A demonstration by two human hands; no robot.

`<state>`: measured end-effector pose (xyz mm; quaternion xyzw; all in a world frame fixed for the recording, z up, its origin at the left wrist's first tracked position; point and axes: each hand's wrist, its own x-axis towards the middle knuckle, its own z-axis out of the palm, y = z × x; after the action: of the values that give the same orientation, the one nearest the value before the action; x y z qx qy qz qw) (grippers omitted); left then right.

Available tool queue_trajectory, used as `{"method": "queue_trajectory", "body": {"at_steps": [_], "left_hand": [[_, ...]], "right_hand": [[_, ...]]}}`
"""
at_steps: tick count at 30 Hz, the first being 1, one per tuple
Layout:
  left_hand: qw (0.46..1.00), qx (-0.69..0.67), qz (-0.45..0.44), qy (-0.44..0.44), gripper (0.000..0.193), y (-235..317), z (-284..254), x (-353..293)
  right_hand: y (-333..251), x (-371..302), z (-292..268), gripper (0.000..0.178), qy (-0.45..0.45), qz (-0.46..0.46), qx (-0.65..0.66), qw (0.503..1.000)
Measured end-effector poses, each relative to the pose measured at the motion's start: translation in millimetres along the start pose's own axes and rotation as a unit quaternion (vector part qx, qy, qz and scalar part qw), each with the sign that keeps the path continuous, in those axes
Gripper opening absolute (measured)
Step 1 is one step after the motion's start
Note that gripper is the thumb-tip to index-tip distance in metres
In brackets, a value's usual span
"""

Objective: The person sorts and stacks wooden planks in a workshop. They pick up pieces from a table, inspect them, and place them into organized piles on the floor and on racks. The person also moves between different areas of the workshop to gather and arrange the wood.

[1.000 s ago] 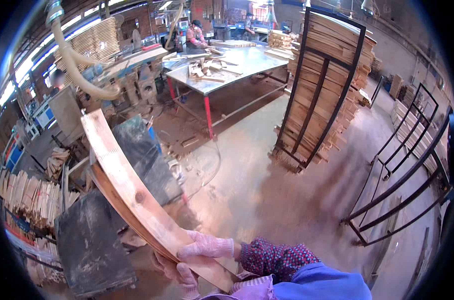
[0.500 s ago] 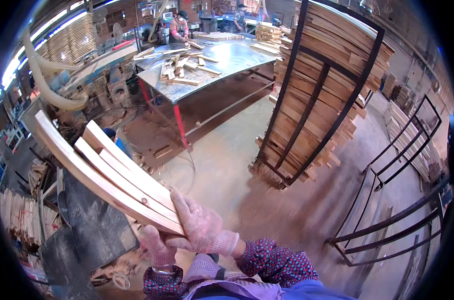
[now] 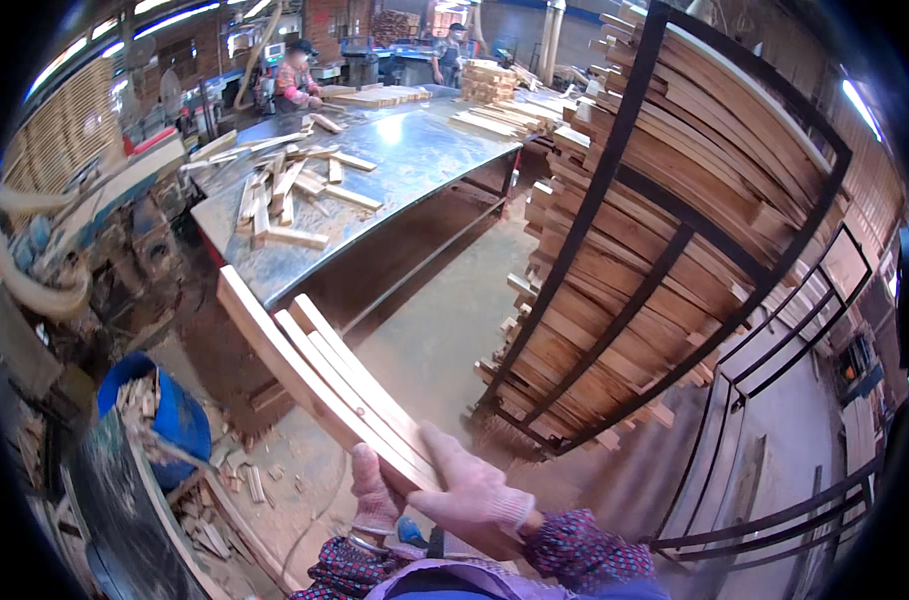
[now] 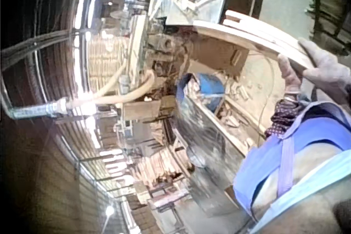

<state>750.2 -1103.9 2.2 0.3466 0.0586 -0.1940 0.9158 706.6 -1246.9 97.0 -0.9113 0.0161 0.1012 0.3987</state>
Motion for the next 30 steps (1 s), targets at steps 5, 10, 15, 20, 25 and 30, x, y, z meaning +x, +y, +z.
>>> {"method": "queue_trajectory", "body": {"at_steps": [5, 10, 15, 20, 25, 30], "left_hand": [[0.999, -0.007, -0.042, 0.025, 0.091, -4, 15, 145], [0.998, 0.057, 0.014, -0.025, 0.093, -4, 46, 296], [0.991, 0.13, 0.037, 0.001, 0.096, 35, 91, 422], [0.996, 0.08, 0.045, -0.017, 0.102, 54, 151, 539], [0.994, 0.032, -0.044, -0.095, 0.094, 34, 159, 708], [0.985, 0.054, -0.088, -0.14, 0.079, 21, 225, 841]], "right_hand": [[46, 86, -52, 0.107, -0.005, 0.07, 0.037, 0.997], [101, 212, -95, 0.099, 0.067, 0.026, 0.12, 0.99], [96, 335, -172, 0.096, 0.075, 0.039, 0.088, 0.992], [121, 443, -233, 0.096, 0.135, -0.002, 0.066, 0.989], [162, 551, -280, 0.096, 0.192, 0.062, 0.088, 0.976], [191, 653, -344, 0.097, 0.232, 0.152, 0.125, 0.953]]}}
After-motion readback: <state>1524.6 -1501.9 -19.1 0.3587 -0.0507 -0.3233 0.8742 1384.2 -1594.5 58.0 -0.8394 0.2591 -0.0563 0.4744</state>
